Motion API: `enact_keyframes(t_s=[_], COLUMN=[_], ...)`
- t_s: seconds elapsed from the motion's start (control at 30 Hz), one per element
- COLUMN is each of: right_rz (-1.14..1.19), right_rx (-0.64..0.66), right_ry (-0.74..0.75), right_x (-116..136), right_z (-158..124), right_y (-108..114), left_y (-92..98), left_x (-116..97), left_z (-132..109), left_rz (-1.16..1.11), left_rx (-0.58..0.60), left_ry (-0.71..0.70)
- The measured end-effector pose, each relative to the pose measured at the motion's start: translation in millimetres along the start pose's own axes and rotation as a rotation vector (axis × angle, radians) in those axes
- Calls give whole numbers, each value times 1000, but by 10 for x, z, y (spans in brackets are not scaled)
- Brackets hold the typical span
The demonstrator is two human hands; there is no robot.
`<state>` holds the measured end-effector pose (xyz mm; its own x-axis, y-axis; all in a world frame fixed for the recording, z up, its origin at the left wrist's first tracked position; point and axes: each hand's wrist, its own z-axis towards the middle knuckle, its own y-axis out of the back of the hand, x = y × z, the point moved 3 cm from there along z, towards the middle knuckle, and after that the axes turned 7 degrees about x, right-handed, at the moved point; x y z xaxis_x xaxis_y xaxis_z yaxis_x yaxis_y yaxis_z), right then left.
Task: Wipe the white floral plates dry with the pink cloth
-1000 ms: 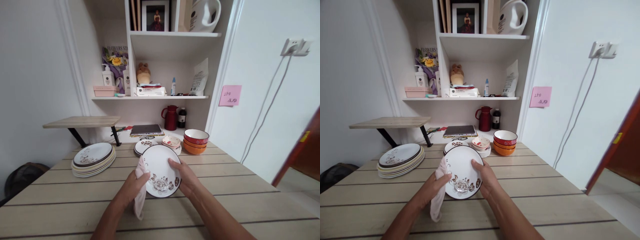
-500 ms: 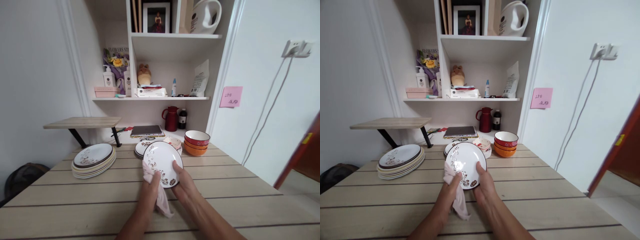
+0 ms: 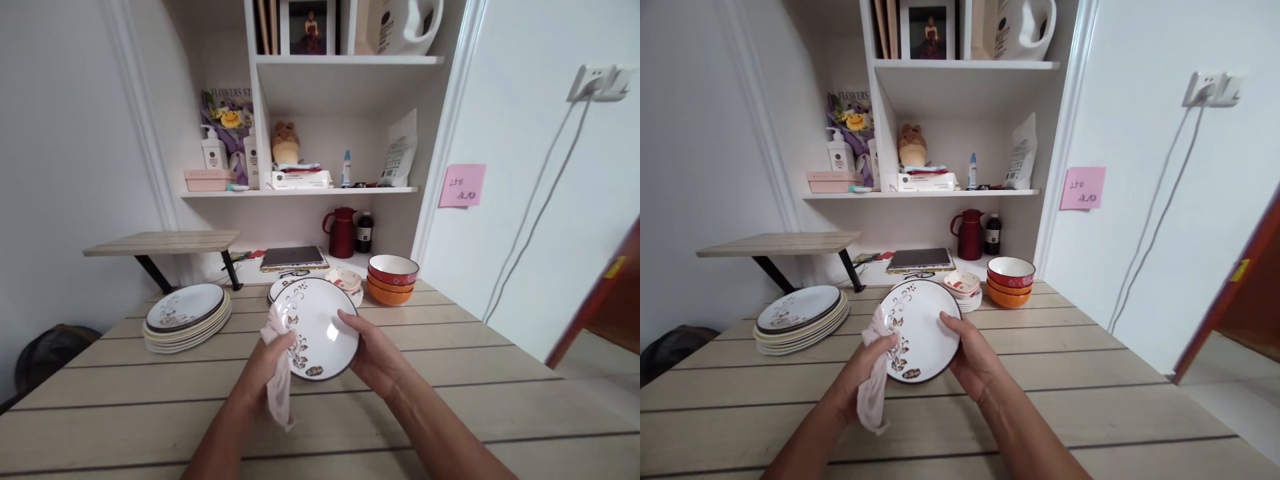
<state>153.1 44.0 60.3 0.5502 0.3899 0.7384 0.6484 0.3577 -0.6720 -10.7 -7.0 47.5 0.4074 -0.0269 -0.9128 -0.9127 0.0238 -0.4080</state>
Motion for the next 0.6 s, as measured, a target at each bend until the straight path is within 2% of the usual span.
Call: enact_keyframes(t_s=[0.1,0.2,0.27,0.37,0.43,0.6], right_rz=[13,-1,7,68,110,142], right_rx=[-37,-61,-95,-206,-269,-281], right_ry=[16,62,111,167,185,266], right_x=[42,33,0,-73,-113,-142], right_z=[-19,12,42,77,94,115], right_y=[12,44,65,102,127,141], left_y=[-5,-3,10,24,-14,-168], left_x=[-67,-67,-11,115,192,352], left_z=[-24,11,60,119,132,121], left_rz=[144,205,200,194,185,140], left_rx=[138,189,158,26,-13,-46], left_ry=[-7,-68,-90,-108,-142,-138])
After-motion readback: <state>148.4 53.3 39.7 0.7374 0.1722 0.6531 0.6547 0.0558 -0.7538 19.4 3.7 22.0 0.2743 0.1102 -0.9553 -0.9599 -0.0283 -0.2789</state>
